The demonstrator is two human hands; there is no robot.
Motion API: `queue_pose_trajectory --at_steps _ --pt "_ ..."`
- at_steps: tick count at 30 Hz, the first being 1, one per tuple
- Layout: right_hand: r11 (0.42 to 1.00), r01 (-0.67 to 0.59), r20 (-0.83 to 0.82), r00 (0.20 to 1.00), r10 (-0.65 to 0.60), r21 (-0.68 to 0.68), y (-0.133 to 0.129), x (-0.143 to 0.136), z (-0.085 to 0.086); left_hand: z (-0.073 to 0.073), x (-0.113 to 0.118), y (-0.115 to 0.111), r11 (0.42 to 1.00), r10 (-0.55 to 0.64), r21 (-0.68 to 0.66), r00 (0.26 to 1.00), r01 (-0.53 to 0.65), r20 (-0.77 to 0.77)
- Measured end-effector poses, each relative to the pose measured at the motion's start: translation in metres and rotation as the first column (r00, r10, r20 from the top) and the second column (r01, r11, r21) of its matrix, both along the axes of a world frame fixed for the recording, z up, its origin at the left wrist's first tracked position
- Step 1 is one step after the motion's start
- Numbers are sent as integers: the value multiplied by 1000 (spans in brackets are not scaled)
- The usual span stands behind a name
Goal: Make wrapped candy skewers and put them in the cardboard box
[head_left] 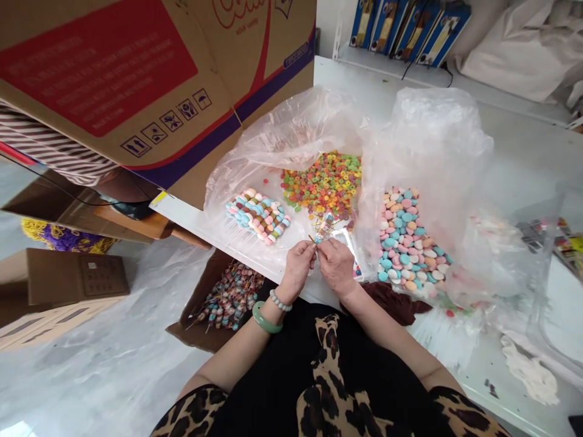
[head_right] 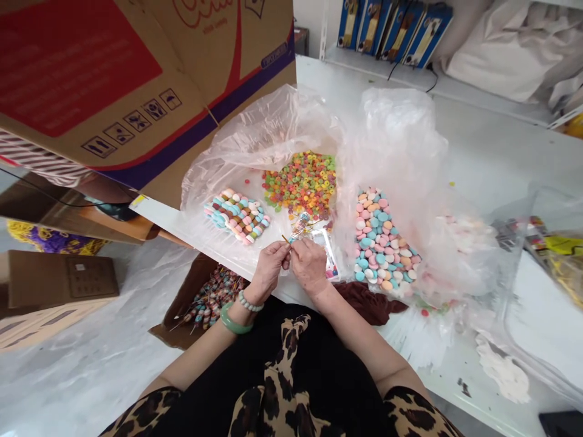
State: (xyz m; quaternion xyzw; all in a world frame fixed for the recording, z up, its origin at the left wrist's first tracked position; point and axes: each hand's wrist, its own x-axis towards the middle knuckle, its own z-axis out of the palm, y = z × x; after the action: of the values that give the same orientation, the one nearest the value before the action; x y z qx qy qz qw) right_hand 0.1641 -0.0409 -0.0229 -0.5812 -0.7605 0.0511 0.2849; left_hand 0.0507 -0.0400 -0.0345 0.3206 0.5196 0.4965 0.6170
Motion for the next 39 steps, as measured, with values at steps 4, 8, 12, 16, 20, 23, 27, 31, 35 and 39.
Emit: queue_pose_trajectory --at_steps 4,8,12,16,20,23,27,31,35,39 --pt "992 16 -180 983 -38 -122 0 -3 -1 -5 1 -1 999 29 33 993 -26 -117" --pt "890 -77 -640 723 -260 -449 6 -5 -5 -7 3 -1 997 75 26 990 -73 -120" --pt "738 -261 -770 378 -515 -622 14 -3 -7 -3 2 1 996 71 56 996 -68 -45" --pt "656 -482 -807 235 -541 -580 16 9 3 4 -6 1 992 -99 -57 973 113 207" --pt "597 -647 -870 445 -211 -475 7 22 19 9 -23 -3 876 -431 -19 800 482 416" --pt "721 -601 -758 632 164 -346 -9 24 31 15 -38 -2 796 -561 5 733 606 384" --pt "865 -490 -247 830 501 109 -30 18 46 38 -62 13 655 -745 -4 647 756 162" --pt "706 -674 222 738 637 216 -34 17 59 74 -81 25 439 -895 -40 433 897 -104" --pt "789 -613 260 755 601 -44 -11 13 61 90 -65 9 716 -519 88 612 693 -597" --pt "927 -289 -379 907 186 -238 17 -3 55 70 -26 -23 891 48 341 686 299 -726"
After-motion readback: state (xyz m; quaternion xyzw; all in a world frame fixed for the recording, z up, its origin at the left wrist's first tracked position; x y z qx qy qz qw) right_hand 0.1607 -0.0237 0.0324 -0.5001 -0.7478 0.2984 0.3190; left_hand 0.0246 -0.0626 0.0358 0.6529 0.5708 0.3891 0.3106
